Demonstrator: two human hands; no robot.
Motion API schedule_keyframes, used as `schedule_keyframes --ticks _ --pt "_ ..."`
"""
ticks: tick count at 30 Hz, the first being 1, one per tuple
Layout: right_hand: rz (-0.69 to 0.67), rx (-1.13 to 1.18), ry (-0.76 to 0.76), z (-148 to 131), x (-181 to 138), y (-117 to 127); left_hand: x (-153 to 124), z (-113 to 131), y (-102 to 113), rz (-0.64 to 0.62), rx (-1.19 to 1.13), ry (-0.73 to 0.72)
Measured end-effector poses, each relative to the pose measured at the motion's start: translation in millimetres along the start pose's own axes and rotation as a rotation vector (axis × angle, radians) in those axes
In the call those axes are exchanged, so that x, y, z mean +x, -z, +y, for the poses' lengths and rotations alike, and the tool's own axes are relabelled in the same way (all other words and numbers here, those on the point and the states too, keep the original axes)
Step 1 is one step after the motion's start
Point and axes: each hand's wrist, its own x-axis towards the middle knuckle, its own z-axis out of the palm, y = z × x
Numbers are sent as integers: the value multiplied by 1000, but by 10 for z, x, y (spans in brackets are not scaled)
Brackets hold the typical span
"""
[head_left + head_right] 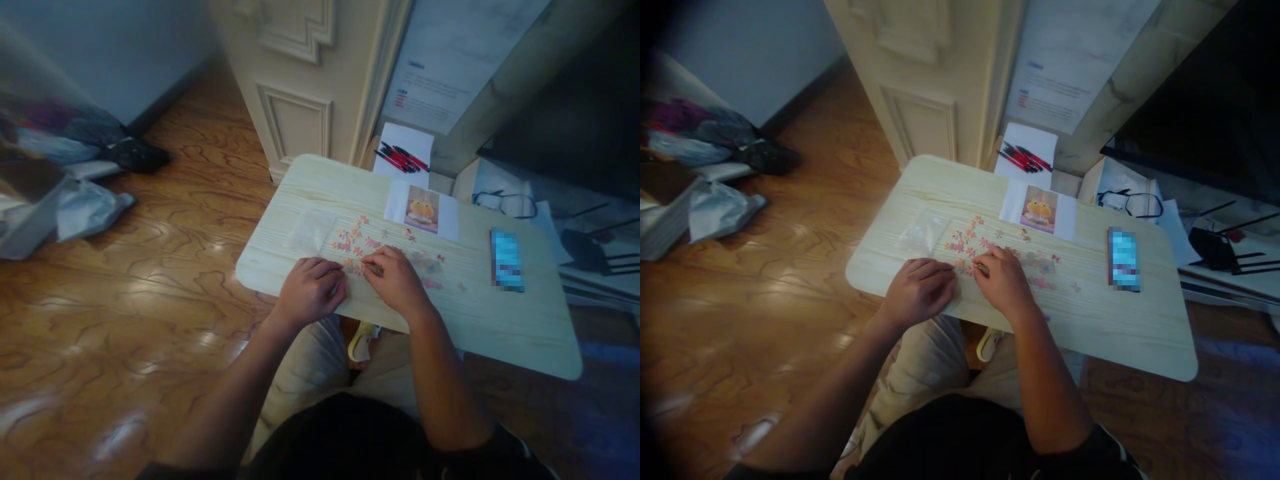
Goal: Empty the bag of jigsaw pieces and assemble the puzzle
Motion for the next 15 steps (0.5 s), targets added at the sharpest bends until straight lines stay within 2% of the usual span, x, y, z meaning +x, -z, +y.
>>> schedule_keyframes --ticks 7,15 --pt "-5 15 -14 115 -68 65 -97 -41 42 -4 9 6" --pt "-21 47 32 68 -158 39 -34 92 4 -63 11 3"
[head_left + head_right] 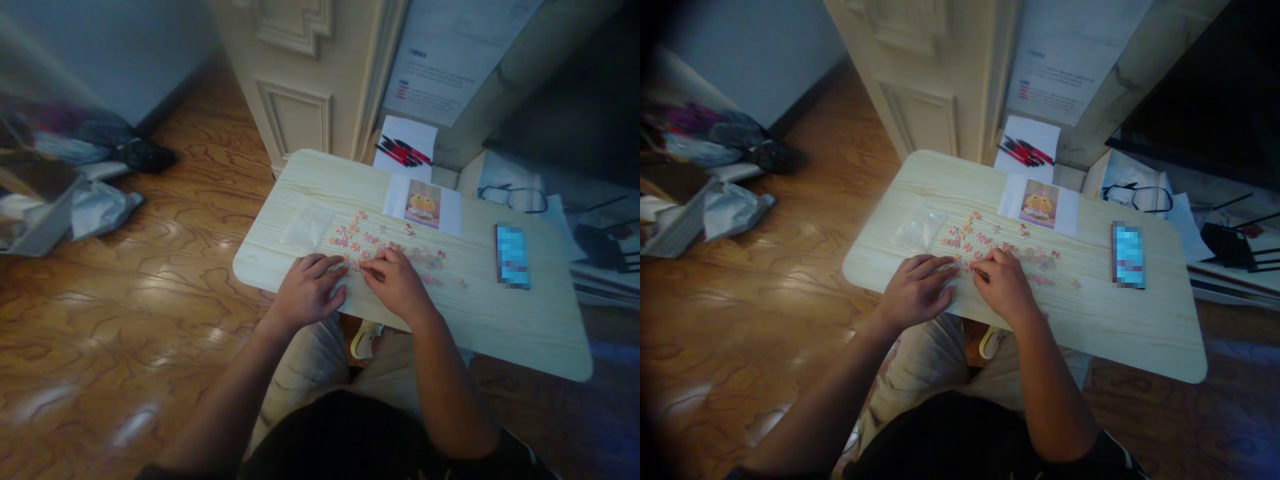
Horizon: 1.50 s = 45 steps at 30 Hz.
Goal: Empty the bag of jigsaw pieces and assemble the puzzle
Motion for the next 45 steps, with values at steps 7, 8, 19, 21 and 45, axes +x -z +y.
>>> schedule_keyframes --ticks 7,8,19,21,45 --pt "-17 8 9 -41 -40 -16 35 45 11 -29 10 27" --pt "-13 16 5 -35 -45 -14 28 39 7 -23 5 31" --pt "3 -49 12 6 0 8 -14 10 -44 0 -32 48" --pt "16 -79 8 -3 16 9 -15 12 -44 3 -35 46" --pt "0 -33 26 118 -52 79 -18 0 -36 -39 -7 24"
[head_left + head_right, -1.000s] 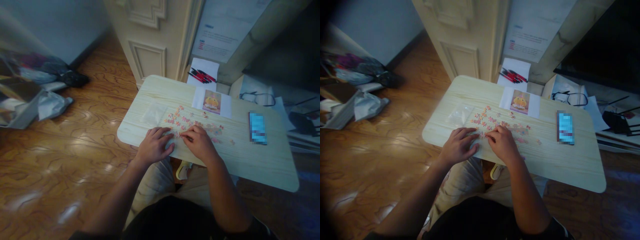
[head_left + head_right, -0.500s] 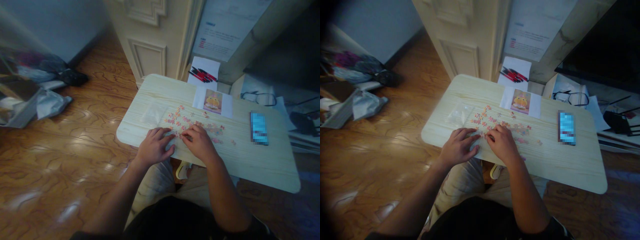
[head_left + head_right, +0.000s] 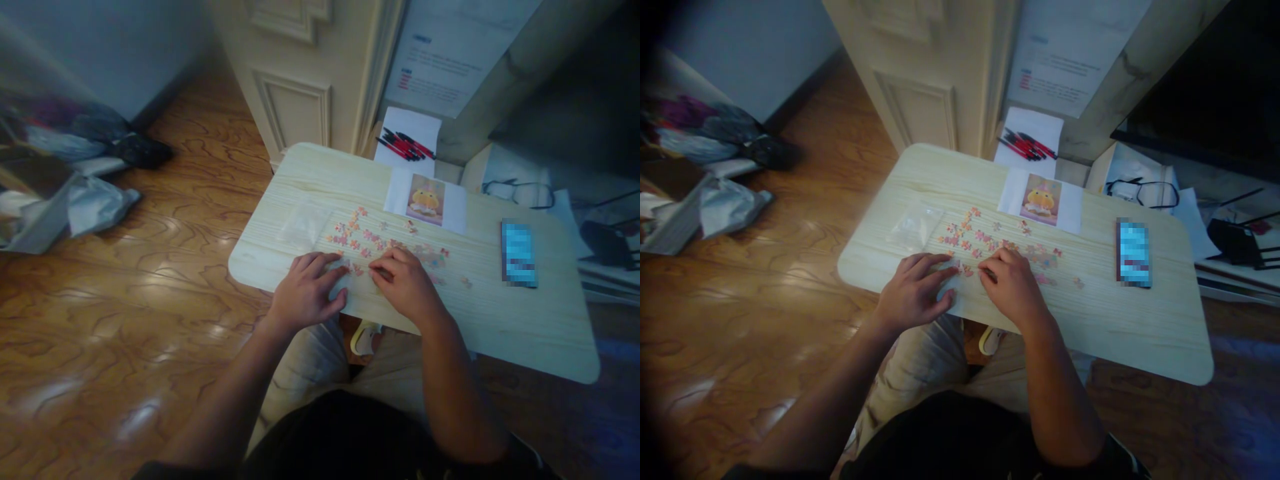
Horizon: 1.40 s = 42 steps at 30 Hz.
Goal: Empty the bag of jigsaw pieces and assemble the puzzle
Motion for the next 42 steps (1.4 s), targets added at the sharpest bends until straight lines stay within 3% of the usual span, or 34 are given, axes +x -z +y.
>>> schedule_keyframes --ticks 6,14,22,34,42 --pt "24 -75 -75 72 -118 130 9 9 28 -33 18 -23" --pt "-2 -84 -52 -10 -157 136 32 9 57 -97 25 -105" --pt "14 -110 -97 146 -240 250 66 76 85 -87 16 -71" --pt "113 -157 -118 146 -263 243 369 357 -173 -143 12 -155" --pt "74 -196 -158 201 -296 200 514 374 -207 -135 17 -112"
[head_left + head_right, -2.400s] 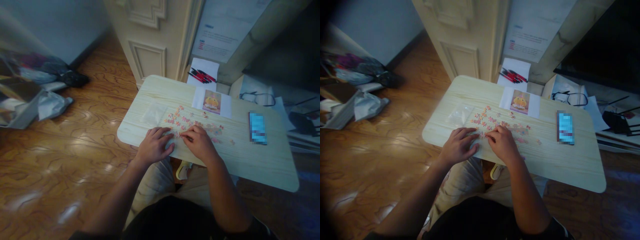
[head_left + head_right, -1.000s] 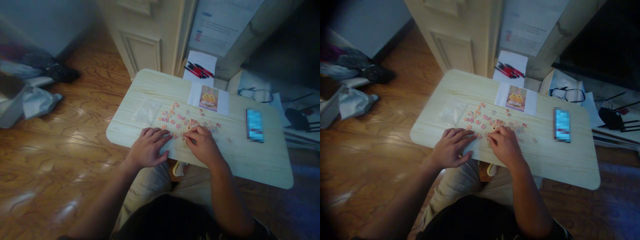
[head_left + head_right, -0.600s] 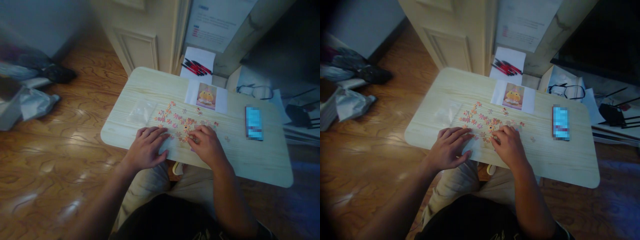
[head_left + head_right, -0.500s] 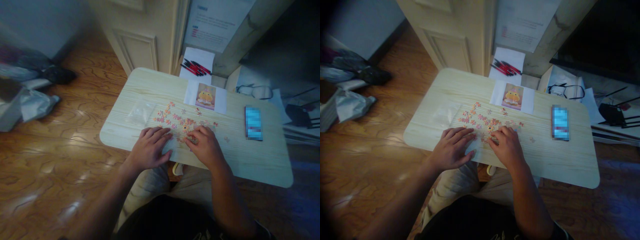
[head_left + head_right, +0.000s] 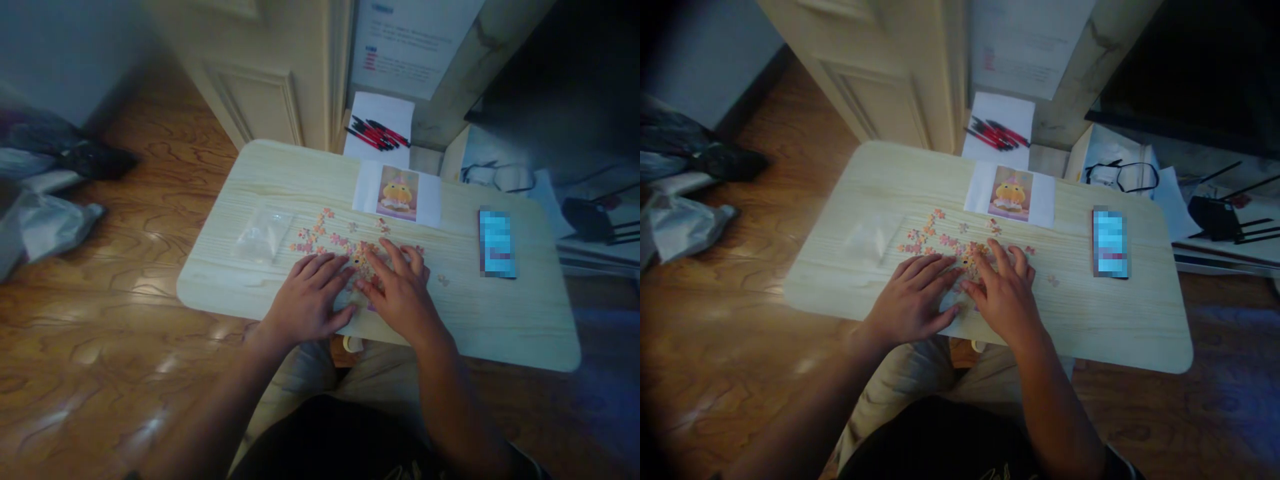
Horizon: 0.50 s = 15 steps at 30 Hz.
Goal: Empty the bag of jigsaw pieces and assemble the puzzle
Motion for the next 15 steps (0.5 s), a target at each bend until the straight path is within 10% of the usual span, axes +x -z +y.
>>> schedule_keyframes --ticks 15 --pt "65 37 -120 213 -35 172 338 -73 -18 -4 -12 -29"
